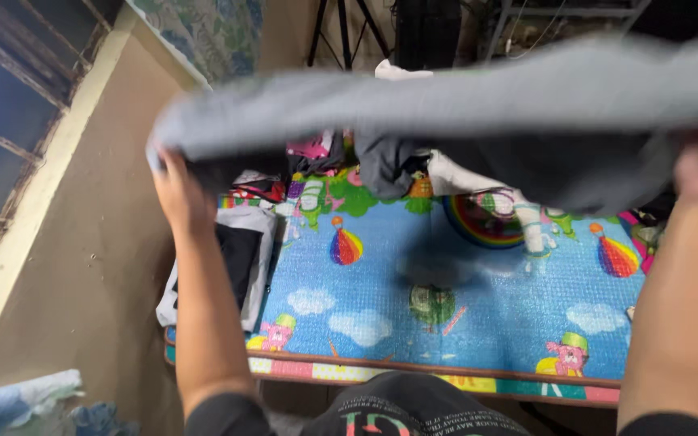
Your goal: The person folds a white t-shirt and then a grey shirt by hand on a padded surface.
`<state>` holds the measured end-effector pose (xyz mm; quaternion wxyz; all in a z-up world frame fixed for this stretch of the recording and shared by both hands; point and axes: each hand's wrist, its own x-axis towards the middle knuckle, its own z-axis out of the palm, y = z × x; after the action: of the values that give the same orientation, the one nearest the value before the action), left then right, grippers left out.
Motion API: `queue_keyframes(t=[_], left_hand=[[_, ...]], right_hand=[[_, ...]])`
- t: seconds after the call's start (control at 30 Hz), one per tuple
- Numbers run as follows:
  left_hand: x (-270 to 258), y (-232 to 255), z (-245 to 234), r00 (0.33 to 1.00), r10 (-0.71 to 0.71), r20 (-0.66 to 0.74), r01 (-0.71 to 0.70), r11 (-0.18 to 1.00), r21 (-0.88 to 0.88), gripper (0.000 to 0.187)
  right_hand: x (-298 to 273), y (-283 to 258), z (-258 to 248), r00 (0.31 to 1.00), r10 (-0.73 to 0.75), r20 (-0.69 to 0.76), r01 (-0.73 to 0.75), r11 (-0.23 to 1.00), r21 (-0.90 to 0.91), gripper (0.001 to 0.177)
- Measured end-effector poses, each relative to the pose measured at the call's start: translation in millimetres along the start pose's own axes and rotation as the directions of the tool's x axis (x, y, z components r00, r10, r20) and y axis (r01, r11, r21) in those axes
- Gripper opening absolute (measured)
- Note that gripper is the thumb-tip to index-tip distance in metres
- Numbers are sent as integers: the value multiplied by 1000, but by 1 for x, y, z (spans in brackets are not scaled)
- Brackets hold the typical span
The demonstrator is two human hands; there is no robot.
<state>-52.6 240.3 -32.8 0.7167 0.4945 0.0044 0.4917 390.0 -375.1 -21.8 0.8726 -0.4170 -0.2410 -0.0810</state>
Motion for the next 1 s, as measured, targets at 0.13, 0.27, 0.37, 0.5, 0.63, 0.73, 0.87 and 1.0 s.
queue_keyframes(t=[0.13, 0.27, 0.37, 0.5, 0.63, 0.73, 0.87, 1.0], left_hand=[[-135, -29, -83, 932, -235, -275, 344, 810, 475, 42], [-253, -69, -146, 740, -420, -525, 668, 549, 503, 48], [-303, -93, -167, 617, -476, -627, 787, 359, 502, 45], [-321, -106, -165, 591, -374, -715, 806, 310, 504, 37], [-330, -99, -161, 720, -180, -670, 689, 299, 661, 37], [-327, -89, -165, 758, -263, -597, 642, 467, 608, 20], [-325, -83, -170, 666, -485, -566, 744, 387, 545, 22], [-334, -78, -167, 672, -511, -536, 710, 236, 664, 31]], right_hand=[[-170, -22, -43, 949, 296, 106, -285, 952, -109, 47], [-274, 15, -102, 766, 619, -172, -643, 741, -195, 23], [-325, 51, -121, 563, 660, -497, -813, 551, -188, 9], [-362, 67, -129, 517, 600, -610, -848, 455, -272, 28], [-381, 69, -135, 682, 488, -545, -730, 416, -542, 39], [-385, 63, -137, 729, 456, -510, -677, 371, -636, 28], [-382, 47, -138, 703, 414, -578, -655, 60, -753, 23], [-398, 26, -141, 809, 380, -450, -574, 338, -746, 23]])
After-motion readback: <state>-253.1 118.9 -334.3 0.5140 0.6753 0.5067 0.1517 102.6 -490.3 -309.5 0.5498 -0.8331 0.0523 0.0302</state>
